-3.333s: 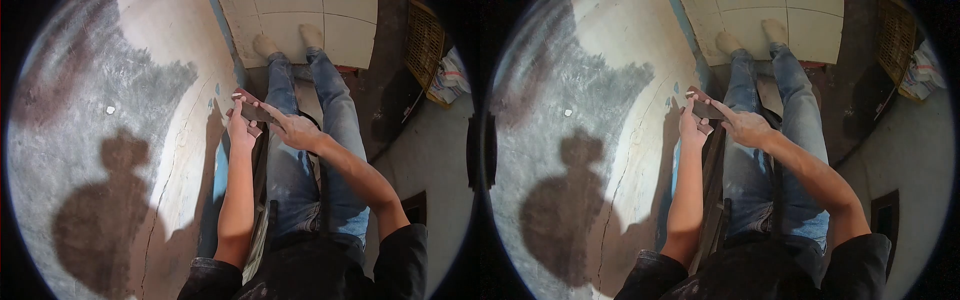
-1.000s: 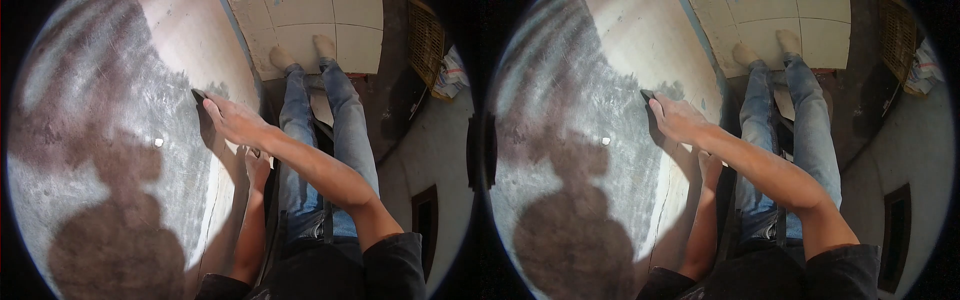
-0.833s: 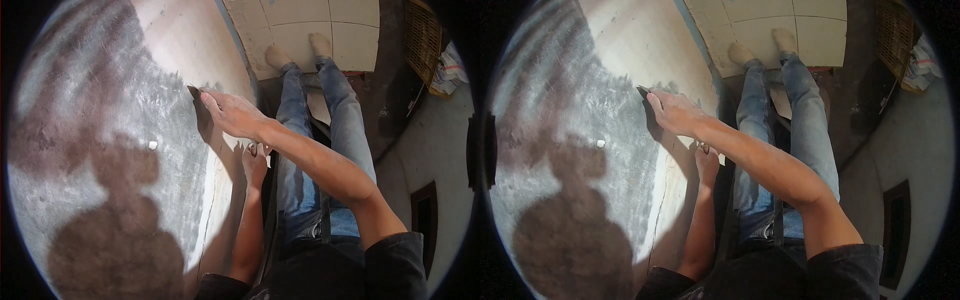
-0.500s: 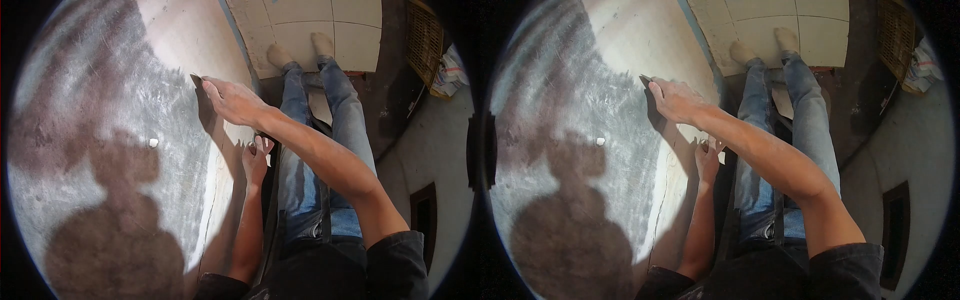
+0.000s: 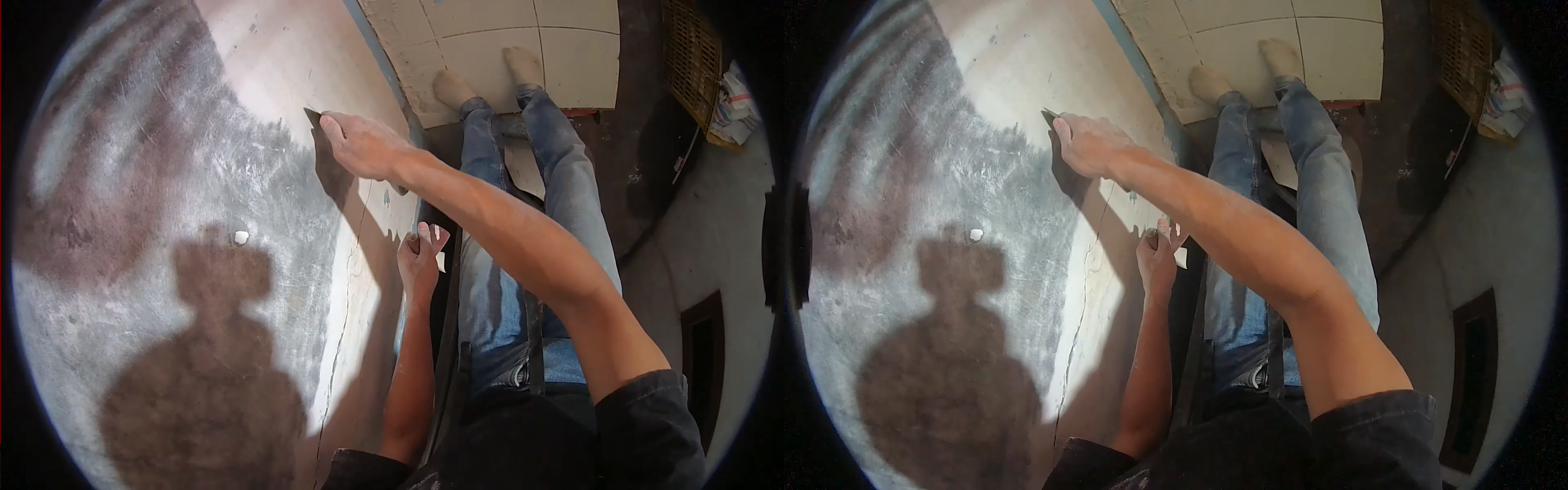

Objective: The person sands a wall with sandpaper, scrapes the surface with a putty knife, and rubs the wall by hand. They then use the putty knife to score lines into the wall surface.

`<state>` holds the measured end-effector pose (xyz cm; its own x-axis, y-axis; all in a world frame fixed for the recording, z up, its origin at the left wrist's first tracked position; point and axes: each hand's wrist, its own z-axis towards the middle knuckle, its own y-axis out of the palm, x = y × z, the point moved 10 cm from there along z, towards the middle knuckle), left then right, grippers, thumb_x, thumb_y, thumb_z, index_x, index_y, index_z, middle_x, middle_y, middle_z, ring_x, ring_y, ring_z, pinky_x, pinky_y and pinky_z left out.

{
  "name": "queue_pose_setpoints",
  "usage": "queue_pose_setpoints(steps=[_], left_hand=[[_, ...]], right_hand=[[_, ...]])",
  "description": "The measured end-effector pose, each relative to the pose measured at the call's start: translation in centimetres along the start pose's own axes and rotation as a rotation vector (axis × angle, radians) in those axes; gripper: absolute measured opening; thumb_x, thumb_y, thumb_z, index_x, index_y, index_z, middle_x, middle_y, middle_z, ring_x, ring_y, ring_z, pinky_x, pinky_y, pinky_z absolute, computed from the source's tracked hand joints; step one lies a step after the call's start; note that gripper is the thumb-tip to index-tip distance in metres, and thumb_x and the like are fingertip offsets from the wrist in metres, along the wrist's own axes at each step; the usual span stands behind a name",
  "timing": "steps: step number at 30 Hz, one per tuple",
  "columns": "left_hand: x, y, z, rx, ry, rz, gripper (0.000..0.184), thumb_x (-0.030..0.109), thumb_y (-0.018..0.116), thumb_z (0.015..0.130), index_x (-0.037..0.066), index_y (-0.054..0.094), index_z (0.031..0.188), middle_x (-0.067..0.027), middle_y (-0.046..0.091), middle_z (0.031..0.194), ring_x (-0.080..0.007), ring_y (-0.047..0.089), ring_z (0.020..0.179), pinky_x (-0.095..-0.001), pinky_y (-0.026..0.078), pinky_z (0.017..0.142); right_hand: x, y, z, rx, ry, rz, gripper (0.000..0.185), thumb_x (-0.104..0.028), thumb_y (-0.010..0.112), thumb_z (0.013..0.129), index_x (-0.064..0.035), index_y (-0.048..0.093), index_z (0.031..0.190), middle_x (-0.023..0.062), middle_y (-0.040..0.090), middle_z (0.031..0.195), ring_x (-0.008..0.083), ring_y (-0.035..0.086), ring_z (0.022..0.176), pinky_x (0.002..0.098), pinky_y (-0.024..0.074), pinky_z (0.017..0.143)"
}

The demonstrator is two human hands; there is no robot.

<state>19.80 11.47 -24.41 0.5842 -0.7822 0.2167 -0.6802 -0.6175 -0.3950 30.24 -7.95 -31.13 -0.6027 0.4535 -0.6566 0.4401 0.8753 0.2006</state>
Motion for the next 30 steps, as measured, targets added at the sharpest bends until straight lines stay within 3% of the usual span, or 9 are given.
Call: queue_pose_setpoints(steps=[3, 12, 15, 18, 21, 24, 27, 29, 30], left_hand=[[1.3, 0.1, -0.5, 0.014, 0.024, 0.154, 0.034, 0.021, 0.051, 0.101, -0.002, 0.05, 0.075, -0.0091, 0.059, 0.079, -0.0198, 0.068, 0.084, -0.033, 0.059, 0.083], [0.2, -0.2, -0.1, 0.017, 0.001, 0.149, 0.036, 0.026, 0.051, 0.101, 0.0, 0.05, 0.077, -0.0144, 0.067, 0.085, -0.0238, 0.071, 0.088, -0.0251, 0.052, 0.077], [-0.5, -0.5, 0.1, 0.018, 0.034, 0.074, 0.037, 0.028, 0.051, 0.101, 0.0, 0.05, 0.077, -0.0143, 0.067, 0.086, -0.0235, 0.071, 0.086, -0.0249, 0.052, 0.076], [-0.8, -0.8, -0.3, 0.023, 0.008, 0.129, 0.039, 0.032, 0.047, 0.102, -0.003, 0.059, 0.09, -0.012, 0.07, 0.086, -0.0119, 0.064, 0.079, -0.0251, 0.045, 0.077], [0.0, -1.0, -0.9, 0.026, -0.026, 0.204, 0.039, 0.03, 0.052, 0.101, 0.002, 0.051, 0.074, -0.0123, 0.067, 0.086, -0.0182, 0.07, 0.082, -0.0258, 0.052, 0.076], [-0.9, -1.0, -0.7, 0.046, -0.061, 0.17, 0.037, 0.028, 0.052, 0.101, 0.001, 0.054, 0.077, -0.0118, 0.068, 0.087, -0.0152, 0.069, 0.082, -0.0247, 0.051, 0.074], [-0.6, -0.9, -0.9, 0.069, -0.034, 0.256, 0.032, 0.027, 0.055, 0.098, -0.004, 0.06, 0.089, -0.0136, 0.069, 0.091, -0.0197, 0.067, 0.087, -0.029, 0.05, 0.077], [-0.2, -1.0, -0.9, 0.036, 0.29, 0.428, 0.035, 0.031, 0.053, 0.1, -0.003, 0.059, 0.106, -0.012, 0.066, 0.099, -0.0187, 0.064, 0.093, -0.0306, 0.048, 0.08], [-2.1, -1.3, -0.3, -0.003, 0.317, 0.324, 0.037, 0.032, 0.053, 0.099, -0.003, 0.058, 0.112, -0.0122, 0.065, 0.103, -0.0194, 0.064, 0.095, -0.0316, 0.047, 0.082]], right_hand=[[0.4, -0.4, 0.2, 0.004, -0.029, -0.001, 0.045, -0.037, 0.023, 0.103, -0.0062, 0.056, 0.109, 0.0246, 0.062, 0.101, 0.0431, 0.058, 0.099, 0.0503, 0.0419, 0.091], [1.7, -1.3, 3.4, 0.078, 0.025, -0.017, 0.046, -0.038, 0.024, 0.103, -0.0054, 0.057, 0.103, 0.0215, 0.063, 0.093, 0.0352, 0.064, 0.081, 0.0476, 0.0488, 0.079], [2.2, -1.2, 3.3, 0.054, 0.046, 0.018, 0.046, -0.039, 0.027, 0.101, -0.005, 0.057, 0.108, 0.0197, 0.063, 0.094, 0.0331, 0.064, 0.076, 0.0449, 0.0495, 0.076], [3.2, -0.6, 1.6, -0.006, 0.198, 0.202, 0.048, -0.037, 0.029, 0.1, -0.007, 0.048, 0.131, 0.0259, 0.062, 0.114, 0.0408, 0.059, 0.109, 0.048, 0.0447, 0.094], [3.2, -0.7, -2.2, 0.009, 0.215, 0.202, 0.055, -0.04, 0.037, 0.097, -0.0026, 0.038, 0.137, 0.0146, 0.06, 0.092, 0.0259, 0.061, 0.073, 0.0401, 0.0495, 0.066], [2.9, 0.6, -6.6, -0.141, 0.182, 0.473, 0.058, -0.034, 0.044, 0.099, -0.0042, 0.027, 0.146, 0.0123, 0.056, 0.089, 0.0208, 0.059, 0.08, 0.0374, 0.0499, 0.065], [2.1, 1.6, -9.8, -0.227, 0.188, 0.533, 0.056, -0.03, 0.044, 0.101, -0.0073, 0.028, 0.149, 0.0132, 0.058, 0.09, 0.0211, 0.059, 0.084, 0.0382, 0.0504, 0.07], [1.8, 2.0, -10.6, -0.167, 0.049, 0.394, 0.052, -0.029, 0.042, 0.103, -0.0094, 0.029, 0.149, 0.0169, 0.06, 0.093, 0.0258, 0.062, 0.085, 0.0414, 0.0504, 0.076], [1.3, 2.0, -10.9, -0.103, -0.019, 0.323, 0.05, -0.028, 0.041, 0.103, -0.0099, 0.031, 0.149, 0.0191, 0.061, 0.095, 0.0297, 0.062, 0.086, 0.043, 0.0494, 0.078]])
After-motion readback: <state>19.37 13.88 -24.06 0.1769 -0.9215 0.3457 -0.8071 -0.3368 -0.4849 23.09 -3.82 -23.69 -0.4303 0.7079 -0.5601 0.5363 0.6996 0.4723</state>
